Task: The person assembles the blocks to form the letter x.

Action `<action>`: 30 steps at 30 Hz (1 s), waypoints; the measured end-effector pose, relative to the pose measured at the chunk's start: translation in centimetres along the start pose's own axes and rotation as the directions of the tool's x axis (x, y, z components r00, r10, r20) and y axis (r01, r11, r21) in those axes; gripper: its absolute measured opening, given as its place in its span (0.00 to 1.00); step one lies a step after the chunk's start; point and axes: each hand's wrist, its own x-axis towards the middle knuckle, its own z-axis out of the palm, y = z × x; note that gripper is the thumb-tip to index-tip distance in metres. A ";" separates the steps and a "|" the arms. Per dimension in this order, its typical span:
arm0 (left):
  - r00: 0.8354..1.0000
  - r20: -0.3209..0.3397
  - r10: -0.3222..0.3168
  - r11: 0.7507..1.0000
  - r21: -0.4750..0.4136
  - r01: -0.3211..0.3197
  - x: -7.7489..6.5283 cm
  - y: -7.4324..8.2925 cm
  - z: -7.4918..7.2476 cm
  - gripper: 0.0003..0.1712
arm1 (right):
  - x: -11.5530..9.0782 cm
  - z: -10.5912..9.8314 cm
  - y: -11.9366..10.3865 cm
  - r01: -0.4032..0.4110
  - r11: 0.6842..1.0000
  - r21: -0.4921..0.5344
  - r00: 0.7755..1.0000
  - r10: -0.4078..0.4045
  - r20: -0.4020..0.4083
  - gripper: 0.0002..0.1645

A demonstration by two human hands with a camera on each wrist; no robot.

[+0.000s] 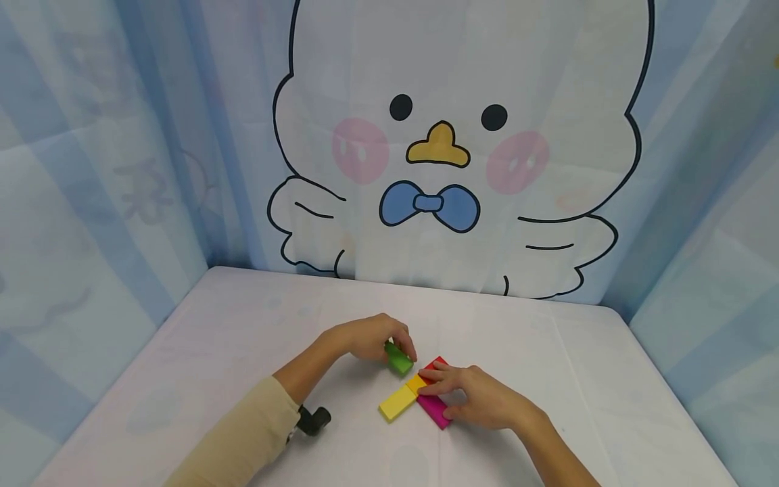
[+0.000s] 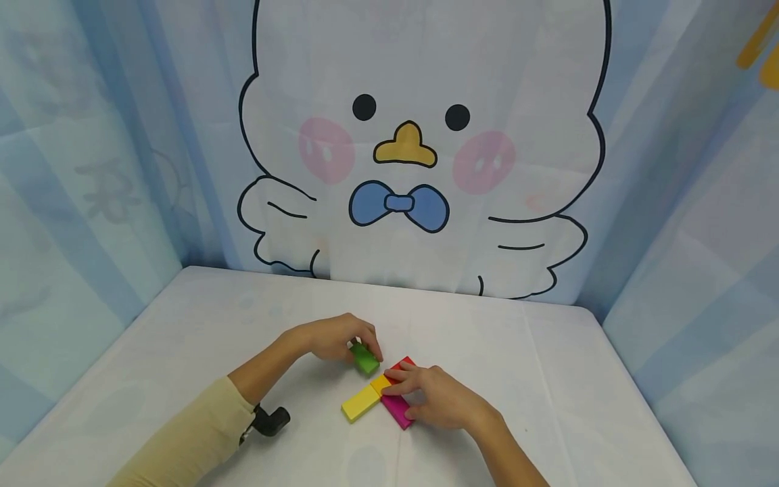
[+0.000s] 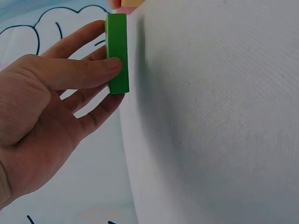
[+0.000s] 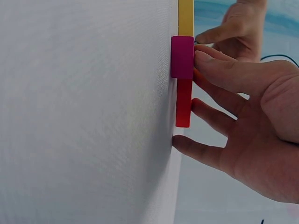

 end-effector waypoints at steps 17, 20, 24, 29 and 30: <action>0.999 0.028 0.023 1.000 -0.012 -0.023 0.4 -0.5 0.5 0.18 | 0.0 0.0 -0.1 -0.017 1.000 0.023 1.000 0.017 -0.001 0.31; 0.999 0.032 0.030 1.000 -0.010 -0.030 0.5 -0.4 0.6 0.18 | 0.0 0.0 -0.1 -0.020 1.000 0.022 1.000 0.020 0.001 0.32; 0.999 0.032 0.035 0.999 -0.012 -0.035 0.6 -0.3 0.7 0.17 | 0.0 0.0 0.0 -0.022 1.000 0.019 1.000 0.022 0.001 0.32; 0.999 0.026 0.033 0.999 -0.011 -0.033 0.7 -0.3 0.9 0.18 | -0.1 0.0 0.1 -0.029 1.000 0.011 1.000 0.029 -0.003 0.33; 0.999 0.026 0.033 0.999 -0.009 -0.032 0.7 -0.3 1.0 0.18 | -0.1 0.0 0.1 -0.030 0.999 0.011 1.000 0.030 -0.004 0.33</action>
